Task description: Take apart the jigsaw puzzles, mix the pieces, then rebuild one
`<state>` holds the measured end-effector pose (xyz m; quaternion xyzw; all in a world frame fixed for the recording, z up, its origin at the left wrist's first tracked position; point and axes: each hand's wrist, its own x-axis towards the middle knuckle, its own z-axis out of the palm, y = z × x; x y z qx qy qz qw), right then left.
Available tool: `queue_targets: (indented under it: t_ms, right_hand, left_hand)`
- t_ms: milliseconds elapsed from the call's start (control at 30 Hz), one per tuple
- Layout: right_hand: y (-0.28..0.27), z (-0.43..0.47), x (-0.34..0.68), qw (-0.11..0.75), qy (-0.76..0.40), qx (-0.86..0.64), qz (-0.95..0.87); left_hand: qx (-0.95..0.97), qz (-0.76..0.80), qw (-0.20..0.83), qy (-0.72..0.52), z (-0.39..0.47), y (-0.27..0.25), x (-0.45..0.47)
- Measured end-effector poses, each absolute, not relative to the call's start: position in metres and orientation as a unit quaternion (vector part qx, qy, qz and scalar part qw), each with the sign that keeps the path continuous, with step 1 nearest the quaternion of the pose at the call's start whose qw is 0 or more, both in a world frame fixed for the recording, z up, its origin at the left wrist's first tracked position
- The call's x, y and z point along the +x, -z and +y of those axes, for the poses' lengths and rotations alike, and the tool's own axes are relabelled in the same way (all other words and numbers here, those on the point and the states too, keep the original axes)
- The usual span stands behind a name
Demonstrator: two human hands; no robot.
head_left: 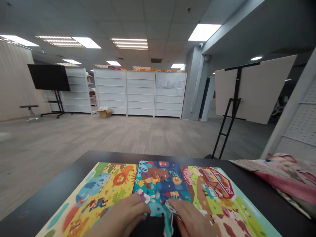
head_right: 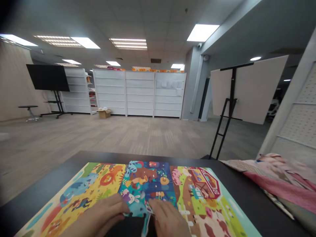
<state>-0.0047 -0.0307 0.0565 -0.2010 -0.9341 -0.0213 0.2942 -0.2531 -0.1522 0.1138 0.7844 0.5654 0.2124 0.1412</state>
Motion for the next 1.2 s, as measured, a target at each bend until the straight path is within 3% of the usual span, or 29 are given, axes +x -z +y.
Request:
queue_targets:
  t_ms: [100, 200, 500, 733, 867, 1033, 1200]
  right_hand:
    - [-0.052, -0.018, 0.002, 0.291, 0.063, -0.250, -0.922]
    - [-0.033, -0.007, 0.006, 0.263, 0.078, -0.260, -0.926]
    - [-0.037, -0.015, 0.016, 0.247, 0.000, -0.299, -0.922]
    - [-0.050, -0.026, 0.010, 0.243, -0.054, -0.236, -0.939]
    - [-0.047, -0.033, -0.004, 0.246, -0.063, -0.212, -0.944]
    - [-0.058, -0.022, 0.014, 0.247, -0.041, -0.255, -0.934]
    - [-0.073, -0.018, 0.030, 0.130, -0.042, -0.343, -0.929]
  left_hand:
    - [0.768, 0.599, 0.104, -0.199, -0.143, -0.111, -0.250]
    - [0.759, 0.622, 0.134, -0.140, -0.138, -0.110, -0.242]
    - [0.790, 0.601, 0.091, -0.077, -0.144, -0.086, -0.235]
    - [0.778, 0.613, 0.052, -0.126, -0.147, -0.049, -0.231]
    - [0.743, 0.641, 0.094, -0.168, -0.140, -0.053, -0.214]
    - [0.762, 0.626, 0.110, -0.129, -0.132, -0.063, -0.210]
    - [0.771, 0.609, 0.134, -0.128, -0.149, -0.080, -0.238]
